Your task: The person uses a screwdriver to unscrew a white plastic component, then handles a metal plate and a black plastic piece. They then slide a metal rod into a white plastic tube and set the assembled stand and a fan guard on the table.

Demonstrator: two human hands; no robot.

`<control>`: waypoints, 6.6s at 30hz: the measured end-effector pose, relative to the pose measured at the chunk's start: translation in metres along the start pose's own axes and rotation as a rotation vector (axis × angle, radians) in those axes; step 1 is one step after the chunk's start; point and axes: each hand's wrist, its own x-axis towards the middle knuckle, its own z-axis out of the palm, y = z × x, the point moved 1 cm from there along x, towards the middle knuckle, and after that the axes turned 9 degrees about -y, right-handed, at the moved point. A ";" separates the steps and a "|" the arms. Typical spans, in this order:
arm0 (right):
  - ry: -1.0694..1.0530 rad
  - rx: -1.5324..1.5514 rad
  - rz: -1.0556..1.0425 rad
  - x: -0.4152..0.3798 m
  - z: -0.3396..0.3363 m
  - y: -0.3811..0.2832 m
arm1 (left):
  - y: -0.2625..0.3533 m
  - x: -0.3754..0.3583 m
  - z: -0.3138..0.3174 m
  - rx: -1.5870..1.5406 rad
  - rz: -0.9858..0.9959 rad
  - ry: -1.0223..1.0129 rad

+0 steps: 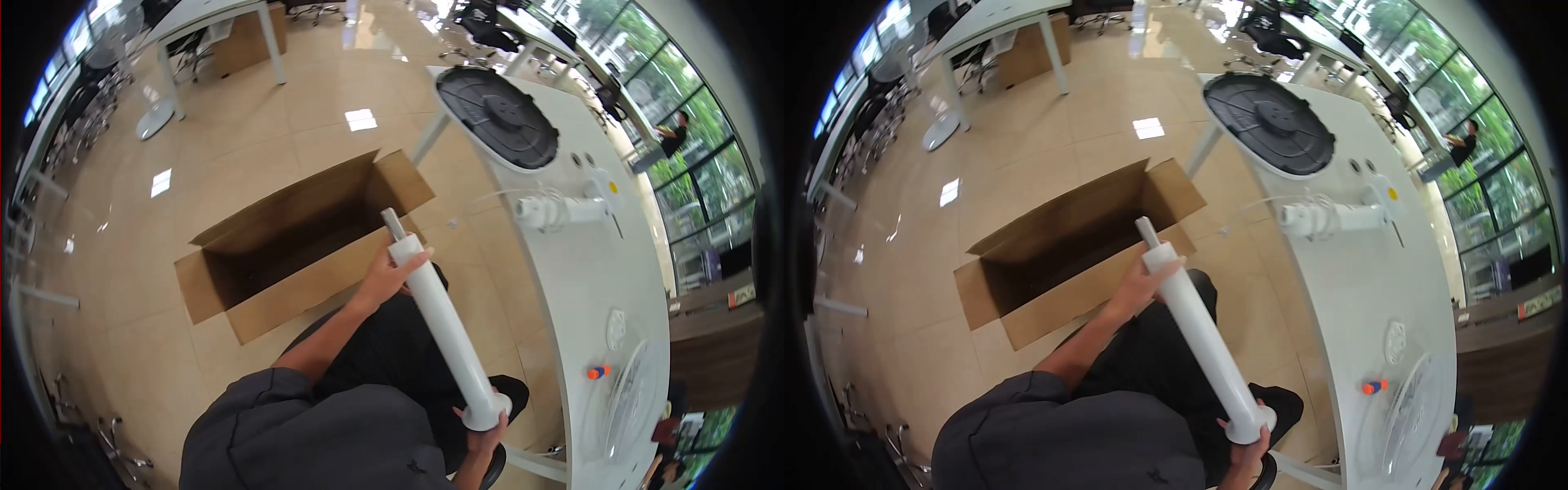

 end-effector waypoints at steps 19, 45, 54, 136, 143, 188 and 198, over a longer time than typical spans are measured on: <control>0.034 -0.718 0.075 0.104 0.041 -0.008 | -0.017 0.026 -0.102 -0.236 0.239 0.063; 0.124 -0.662 -0.511 0.022 0.027 -0.036 | 0.162 0.077 0.189 0.319 0.505 -0.553; 0.323 -1.073 -0.693 0.006 0.041 -0.088 | 0.135 0.149 0.440 0.763 0.184 -0.978; 0.285 -1.116 -0.525 0.188 -0.027 -0.196 | -0.157 0.044 0.111 1.962 0.153 -0.149; 0.281 -1.149 -0.554 0.189 -0.024 -0.206 | -0.177 0.074 0.075 1.831 -0.144 -0.278; 0.223 -1.198 0.210 0.164 0.004 -0.204 | 0.099 -0.054 0.012 1.014 -1.132 -0.327; 0.588 -0.670 0.101 0.076 -0.021 -0.203 | 0.074 0.046 0.015 1.021 -1.088 -0.575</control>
